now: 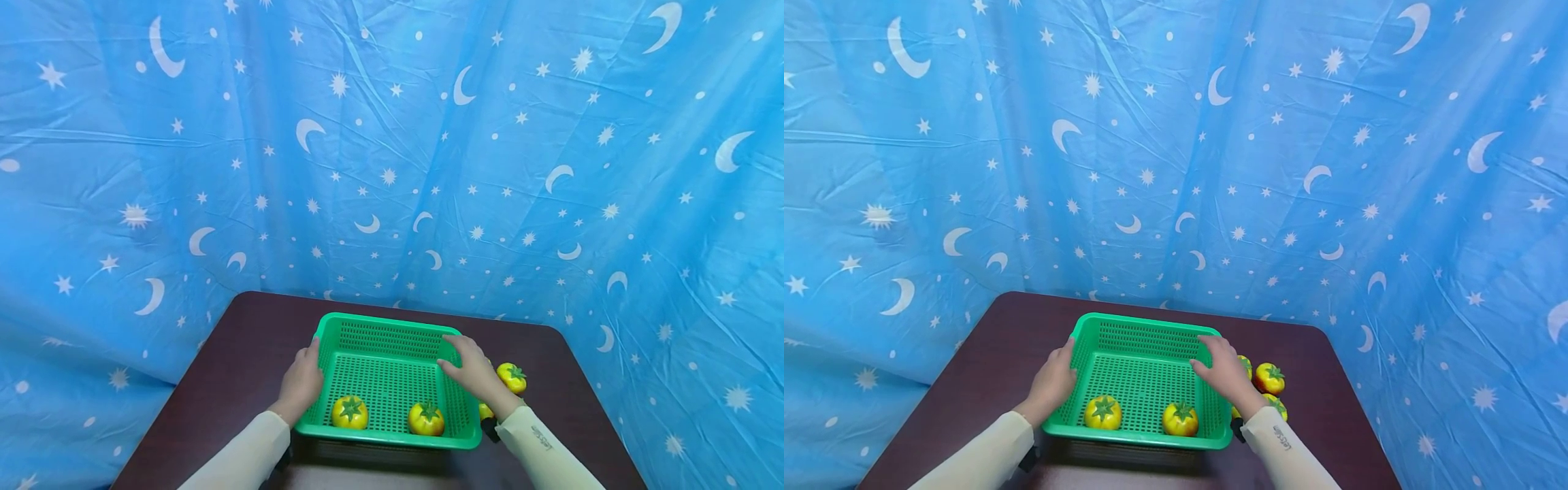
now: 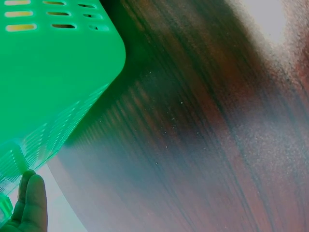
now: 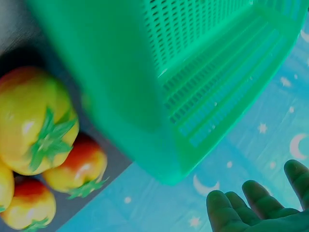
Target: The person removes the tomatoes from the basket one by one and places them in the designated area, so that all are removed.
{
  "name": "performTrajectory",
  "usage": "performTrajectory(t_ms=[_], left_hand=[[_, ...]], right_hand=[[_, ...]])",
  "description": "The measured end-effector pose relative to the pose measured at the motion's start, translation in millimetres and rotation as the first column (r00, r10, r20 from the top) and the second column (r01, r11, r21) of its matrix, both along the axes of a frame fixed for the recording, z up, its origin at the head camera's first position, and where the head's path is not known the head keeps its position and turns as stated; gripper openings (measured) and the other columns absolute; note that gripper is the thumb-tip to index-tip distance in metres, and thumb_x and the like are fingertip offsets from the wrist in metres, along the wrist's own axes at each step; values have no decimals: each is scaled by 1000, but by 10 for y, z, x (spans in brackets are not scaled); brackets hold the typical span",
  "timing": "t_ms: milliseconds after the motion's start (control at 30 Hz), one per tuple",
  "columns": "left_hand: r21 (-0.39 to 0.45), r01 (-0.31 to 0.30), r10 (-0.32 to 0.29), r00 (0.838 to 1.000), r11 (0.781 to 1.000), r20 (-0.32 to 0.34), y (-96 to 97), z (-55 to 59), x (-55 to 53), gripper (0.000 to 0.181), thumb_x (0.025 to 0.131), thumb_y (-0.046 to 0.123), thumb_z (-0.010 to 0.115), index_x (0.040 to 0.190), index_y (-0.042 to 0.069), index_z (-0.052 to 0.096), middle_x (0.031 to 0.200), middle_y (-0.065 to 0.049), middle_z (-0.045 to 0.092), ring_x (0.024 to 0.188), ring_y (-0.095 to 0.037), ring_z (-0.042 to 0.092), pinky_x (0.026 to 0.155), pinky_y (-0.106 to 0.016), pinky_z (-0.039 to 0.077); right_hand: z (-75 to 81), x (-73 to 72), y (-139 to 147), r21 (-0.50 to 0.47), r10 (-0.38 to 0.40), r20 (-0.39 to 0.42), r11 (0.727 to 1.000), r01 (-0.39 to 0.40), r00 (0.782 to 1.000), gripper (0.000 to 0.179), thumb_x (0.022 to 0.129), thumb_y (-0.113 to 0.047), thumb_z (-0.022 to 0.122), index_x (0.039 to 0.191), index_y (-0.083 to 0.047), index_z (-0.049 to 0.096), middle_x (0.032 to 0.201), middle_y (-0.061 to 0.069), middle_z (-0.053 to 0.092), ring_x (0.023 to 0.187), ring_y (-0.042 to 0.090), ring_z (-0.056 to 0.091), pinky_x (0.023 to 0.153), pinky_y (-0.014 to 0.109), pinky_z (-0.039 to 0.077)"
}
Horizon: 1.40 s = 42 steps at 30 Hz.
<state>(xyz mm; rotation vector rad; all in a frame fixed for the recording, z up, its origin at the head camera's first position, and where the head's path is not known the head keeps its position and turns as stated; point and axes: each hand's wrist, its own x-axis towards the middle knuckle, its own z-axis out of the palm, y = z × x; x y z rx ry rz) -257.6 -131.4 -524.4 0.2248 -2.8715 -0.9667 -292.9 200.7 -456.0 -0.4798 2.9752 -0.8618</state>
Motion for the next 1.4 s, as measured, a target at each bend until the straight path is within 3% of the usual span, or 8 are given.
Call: performTrajectory(t_ms=[433,600,800,1200,1400], left_hand=[[0,4,-4,1000,1000,-4,13,8,-6,66,93,7,53,151,7,20,136,-23,45,105,-32,59,88,-51,50],[-6,1,-1,1000,1000,0,14,-14,-21,67,93,8,53,151,8,20,136,-22,45,104,-32,60,88,-51,51],[-5,-4,4,1000,1000,-1,13,-23,-27,67,93,8,53,151,8,20,135,-22,45,103,-31,60,88,-51,51],[-2,-5,5,1000,1000,-4,14,-10,-23,67,93,8,53,151,7,20,136,-22,45,105,-33,59,88,-52,50],[-3,-7,7,1000,1000,-6,12,-18,-28,67,93,8,53,151,8,20,136,-22,45,105,-33,59,88,-51,50]], right_hand=[[-157,-7,-297,98,177,51,979,-181,983,54,91,-34,61,139,-13,46,143,13,45,132,36,40,102,56,40],[-268,-5,-338,169,211,74,961,-221,975,55,90,-36,61,138,-12,47,141,14,47,130,37,42,101,55,43],[-272,29,-398,209,227,149,944,-255,963,57,89,-37,62,138,-12,48,141,14,46,129,36,44,99,53,44],[-332,80,-534,343,272,266,870,-355,925,59,88,-40,63,140,-19,46,145,15,41,132,37,40,100,53,43],[-364,122,-586,401,247,351,832,-384,903,60,86,-44,63,141,-26,44,146,12,41,132,34,41,99,53,44]])
